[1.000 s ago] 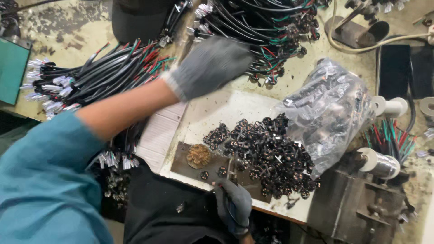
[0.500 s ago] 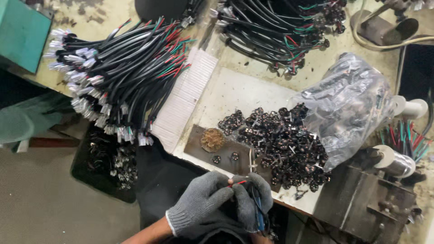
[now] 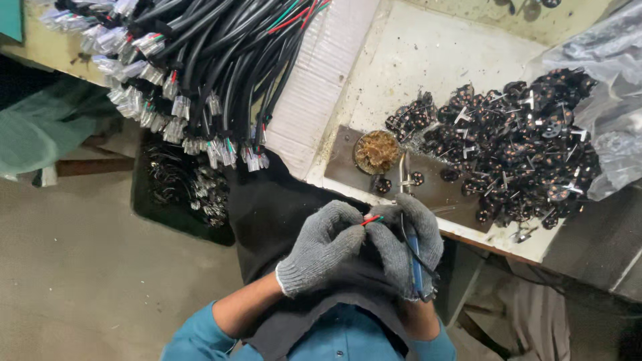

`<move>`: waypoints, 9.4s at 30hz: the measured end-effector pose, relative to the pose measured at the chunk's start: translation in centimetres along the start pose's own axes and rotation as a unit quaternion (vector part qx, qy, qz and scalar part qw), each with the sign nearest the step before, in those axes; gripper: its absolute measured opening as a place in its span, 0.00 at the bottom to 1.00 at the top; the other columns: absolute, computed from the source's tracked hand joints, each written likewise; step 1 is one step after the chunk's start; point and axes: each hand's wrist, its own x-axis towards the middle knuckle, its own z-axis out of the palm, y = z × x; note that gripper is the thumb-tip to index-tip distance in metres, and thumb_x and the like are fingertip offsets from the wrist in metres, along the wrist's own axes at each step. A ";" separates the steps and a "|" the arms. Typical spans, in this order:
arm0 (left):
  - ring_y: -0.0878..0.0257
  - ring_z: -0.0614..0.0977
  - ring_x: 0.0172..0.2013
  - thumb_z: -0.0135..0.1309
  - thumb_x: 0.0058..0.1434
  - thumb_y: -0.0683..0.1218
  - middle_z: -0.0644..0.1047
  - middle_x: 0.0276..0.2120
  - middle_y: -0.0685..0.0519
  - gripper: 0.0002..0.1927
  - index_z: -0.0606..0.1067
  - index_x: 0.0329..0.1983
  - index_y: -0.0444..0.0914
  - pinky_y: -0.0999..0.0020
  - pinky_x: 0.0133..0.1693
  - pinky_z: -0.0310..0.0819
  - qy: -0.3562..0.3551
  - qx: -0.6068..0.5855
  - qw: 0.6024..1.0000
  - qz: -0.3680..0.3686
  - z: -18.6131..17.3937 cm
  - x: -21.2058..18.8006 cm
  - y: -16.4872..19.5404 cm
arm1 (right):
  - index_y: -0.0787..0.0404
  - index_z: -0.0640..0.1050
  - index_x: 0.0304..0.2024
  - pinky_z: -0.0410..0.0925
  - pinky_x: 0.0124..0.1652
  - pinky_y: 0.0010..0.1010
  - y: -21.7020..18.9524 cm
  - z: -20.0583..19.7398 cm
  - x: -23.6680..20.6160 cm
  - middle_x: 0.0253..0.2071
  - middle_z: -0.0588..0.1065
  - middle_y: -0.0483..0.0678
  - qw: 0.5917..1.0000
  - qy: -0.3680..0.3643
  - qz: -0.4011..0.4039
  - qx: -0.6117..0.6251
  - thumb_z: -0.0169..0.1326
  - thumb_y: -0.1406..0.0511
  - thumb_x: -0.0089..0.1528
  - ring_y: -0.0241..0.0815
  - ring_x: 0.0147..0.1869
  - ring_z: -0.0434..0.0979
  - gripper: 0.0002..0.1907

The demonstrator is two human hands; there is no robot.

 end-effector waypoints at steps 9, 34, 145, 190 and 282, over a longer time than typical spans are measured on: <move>0.74 0.71 0.28 0.54 0.68 0.46 0.74 0.28 0.58 0.08 0.75 0.40 0.35 0.76 0.30 0.66 0.022 -0.024 0.998 -0.048 0.0 1.6 0.0 | 0.66 0.72 0.58 0.75 0.51 0.34 1.7 -0.6 0.6 0.47 0.80 0.55 0.991 0.051 0.053 -0.108 0.67 0.75 0.54 0.42 0.50 0.82 0.30; 0.54 0.81 0.31 0.56 0.65 0.43 0.77 0.32 0.44 0.07 0.76 0.40 0.34 0.62 0.36 0.76 -0.022 0.193 0.977 0.089 -0.7 3.1 2.9 | 0.67 0.67 0.61 0.74 0.53 0.36 -0.5 0.9 0.5 0.53 0.77 0.58 0.972 0.109 0.053 -0.201 0.69 0.75 0.54 0.47 0.52 0.80 0.35; 0.57 0.82 0.29 0.67 0.55 0.47 0.79 0.42 0.50 0.12 0.75 0.35 0.40 0.64 0.29 0.74 0.134 0.440 0.848 0.264 0.6 6.3 1.9 | 0.66 0.80 0.32 0.78 0.45 0.43 2.1 -2.9 3.1 0.32 0.78 0.56 0.954 -0.005 -0.168 -0.249 0.54 0.62 0.60 0.55 0.39 0.84 0.12; 0.56 0.80 0.28 0.64 0.54 0.43 0.77 0.38 0.52 0.10 0.73 0.33 0.40 0.62 0.27 0.73 0.157 0.470 0.819 0.289 0.8 6.6 1.9 | 0.69 0.76 0.46 0.72 0.49 0.45 2.3 -1.9 0.8 0.44 0.77 0.60 0.862 0.118 0.140 0.473 0.43 0.52 0.73 0.56 0.51 0.78 0.25; 0.47 0.79 0.32 0.58 0.62 0.48 0.73 0.33 0.47 0.09 0.73 0.32 0.39 0.53 0.31 0.73 0.096 0.444 0.878 0.151 -1.3 7.5 5.9 | 0.65 0.76 0.44 0.75 0.33 0.26 3.8 0.1 3.0 0.38 0.79 0.55 0.978 0.168 -0.026 -0.118 0.64 0.77 0.63 0.38 0.31 0.80 0.11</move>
